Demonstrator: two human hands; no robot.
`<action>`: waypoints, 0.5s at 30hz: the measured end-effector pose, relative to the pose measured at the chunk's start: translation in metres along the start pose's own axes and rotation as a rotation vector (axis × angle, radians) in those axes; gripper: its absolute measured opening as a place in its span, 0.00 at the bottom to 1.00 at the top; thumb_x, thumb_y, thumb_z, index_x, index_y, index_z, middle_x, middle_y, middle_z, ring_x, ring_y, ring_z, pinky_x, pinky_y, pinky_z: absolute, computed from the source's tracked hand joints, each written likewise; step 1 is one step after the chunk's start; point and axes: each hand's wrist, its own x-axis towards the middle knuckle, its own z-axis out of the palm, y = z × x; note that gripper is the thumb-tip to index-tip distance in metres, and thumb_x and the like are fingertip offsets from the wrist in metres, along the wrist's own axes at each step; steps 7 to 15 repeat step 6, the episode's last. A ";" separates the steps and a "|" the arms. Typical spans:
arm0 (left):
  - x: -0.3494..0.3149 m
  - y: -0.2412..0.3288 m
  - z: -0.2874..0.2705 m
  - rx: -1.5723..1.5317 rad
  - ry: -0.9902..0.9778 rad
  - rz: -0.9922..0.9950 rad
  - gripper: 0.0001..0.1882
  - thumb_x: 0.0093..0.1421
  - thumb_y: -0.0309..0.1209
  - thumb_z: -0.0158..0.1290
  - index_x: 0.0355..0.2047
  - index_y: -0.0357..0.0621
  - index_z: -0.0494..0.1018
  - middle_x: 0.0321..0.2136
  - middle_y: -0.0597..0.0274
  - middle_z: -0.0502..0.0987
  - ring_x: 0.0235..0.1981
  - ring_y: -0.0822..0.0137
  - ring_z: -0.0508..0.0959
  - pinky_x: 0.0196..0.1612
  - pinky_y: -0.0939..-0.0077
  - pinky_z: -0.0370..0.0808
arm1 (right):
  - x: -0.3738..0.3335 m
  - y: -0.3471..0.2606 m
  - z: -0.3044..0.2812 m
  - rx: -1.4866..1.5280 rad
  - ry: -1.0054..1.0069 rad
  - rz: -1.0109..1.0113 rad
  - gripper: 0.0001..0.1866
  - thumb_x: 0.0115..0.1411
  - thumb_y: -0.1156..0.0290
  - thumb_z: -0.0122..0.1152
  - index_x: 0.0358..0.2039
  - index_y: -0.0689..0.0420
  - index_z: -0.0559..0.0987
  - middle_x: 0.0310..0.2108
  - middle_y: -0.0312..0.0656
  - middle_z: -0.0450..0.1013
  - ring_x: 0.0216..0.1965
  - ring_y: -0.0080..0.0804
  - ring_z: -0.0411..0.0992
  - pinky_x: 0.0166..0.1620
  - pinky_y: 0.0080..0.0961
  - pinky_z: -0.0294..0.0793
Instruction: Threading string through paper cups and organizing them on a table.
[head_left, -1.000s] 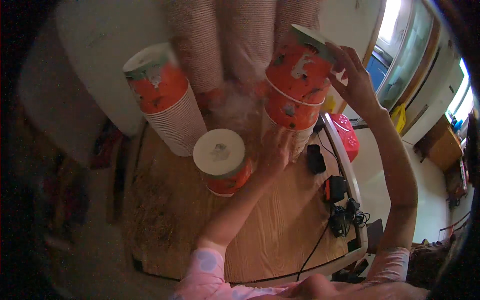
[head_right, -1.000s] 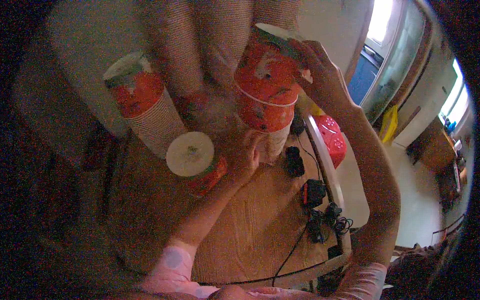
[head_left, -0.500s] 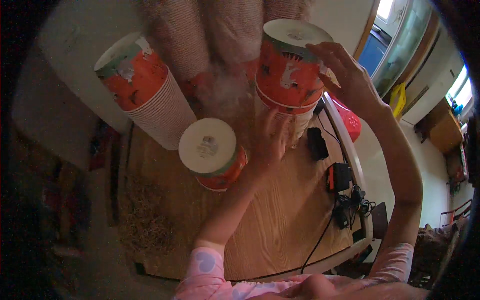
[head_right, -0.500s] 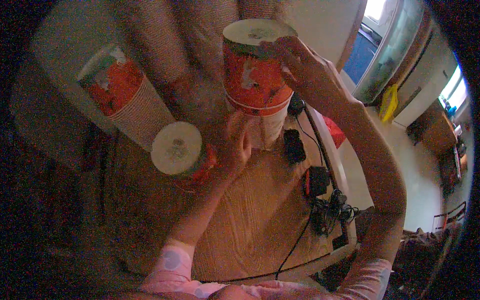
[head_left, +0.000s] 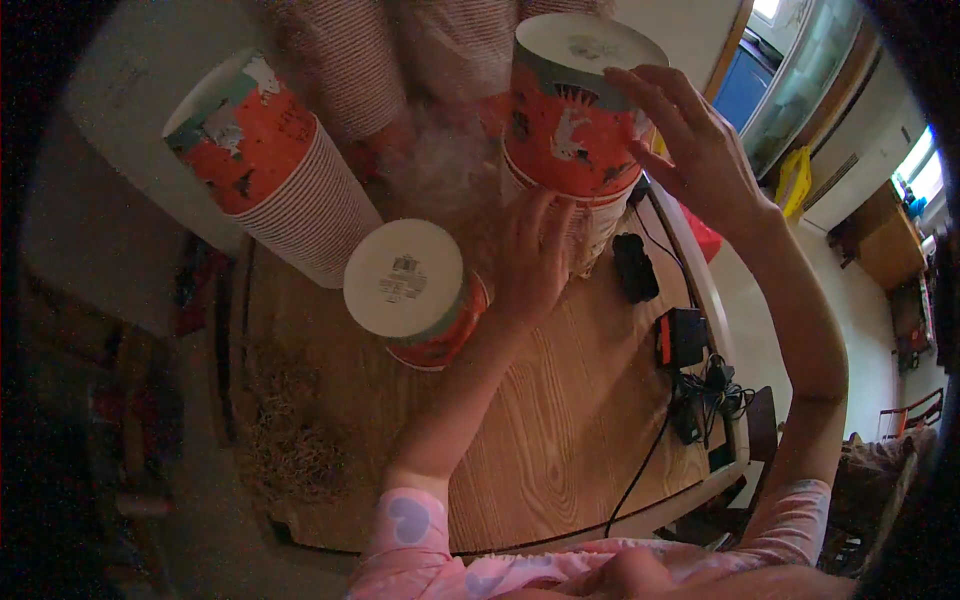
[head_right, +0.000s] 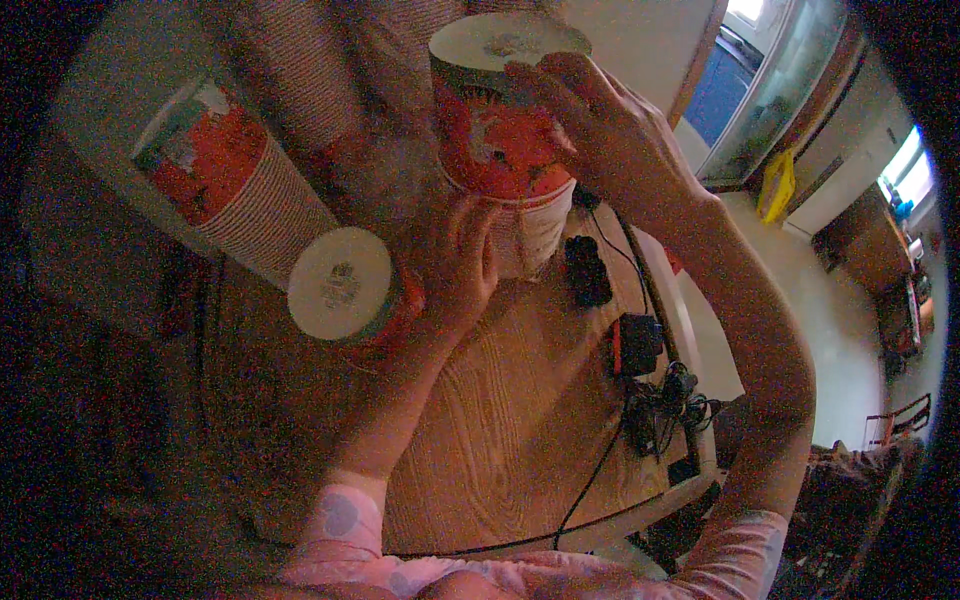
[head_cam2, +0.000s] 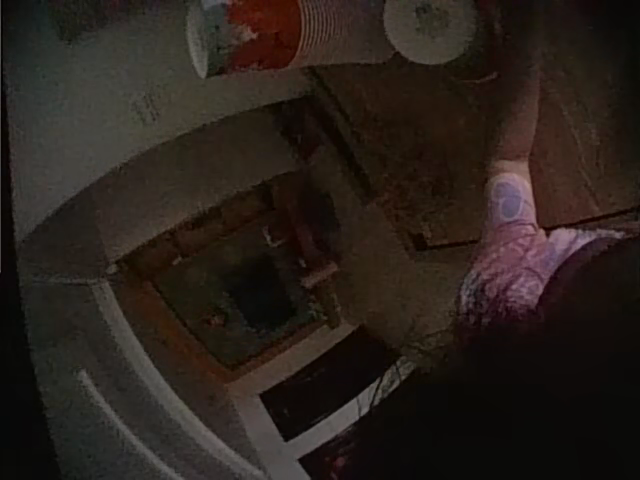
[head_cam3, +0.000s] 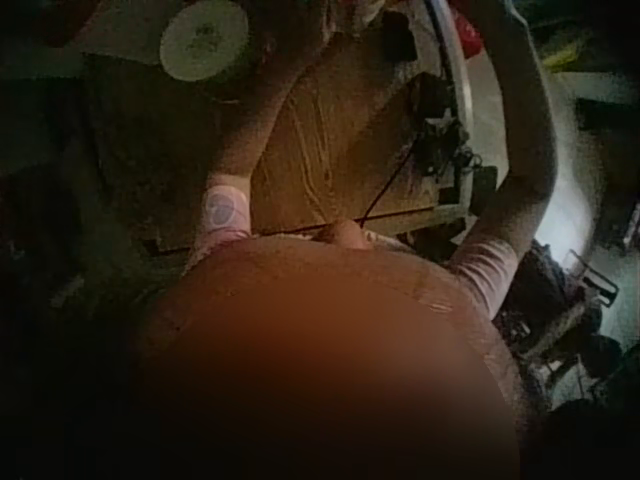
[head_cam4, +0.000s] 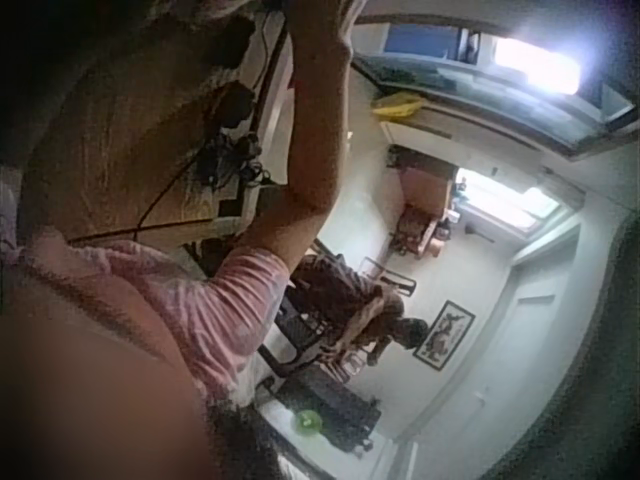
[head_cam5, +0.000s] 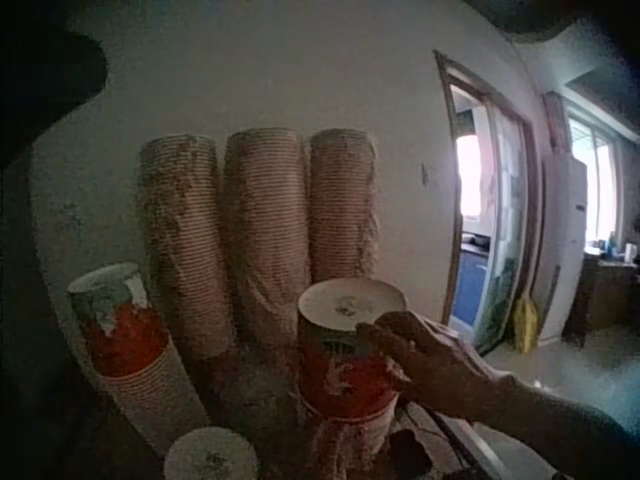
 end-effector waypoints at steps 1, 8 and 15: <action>-0.001 -0.001 0.000 -0.013 -0.003 -0.012 0.25 0.48 0.20 0.50 0.49 0.44 0.65 0.48 0.52 0.64 0.48 0.50 0.66 0.50 0.58 0.65 | 0.000 -0.002 0.001 -0.005 0.004 0.007 0.33 0.47 0.74 0.61 0.54 0.46 0.63 0.48 0.42 0.62 0.45 0.44 0.68 0.45 0.33 0.72; 0.000 -0.001 -0.002 0.047 -0.009 -0.024 0.28 0.47 0.20 0.52 0.51 0.48 0.63 0.49 0.53 0.64 0.48 0.50 0.67 0.49 0.58 0.67 | -0.002 -0.007 0.006 -0.002 0.012 0.022 0.34 0.46 0.70 0.63 0.55 0.46 0.62 0.49 0.44 0.61 0.47 0.45 0.67 0.46 0.33 0.71; 0.000 -0.001 -0.002 0.047 -0.009 -0.024 0.28 0.47 0.20 0.52 0.51 0.48 0.63 0.49 0.53 0.64 0.48 0.50 0.67 0.49 0.58 0.67 | -0.002 -0.007 0.006 -0.002 0.012 0.022 0.34 0.46 0.70 0.63 0.55 0.46 0.62 0.49 0.44 0.61 0.47 0.45 0.67 0.46 0.33 0.71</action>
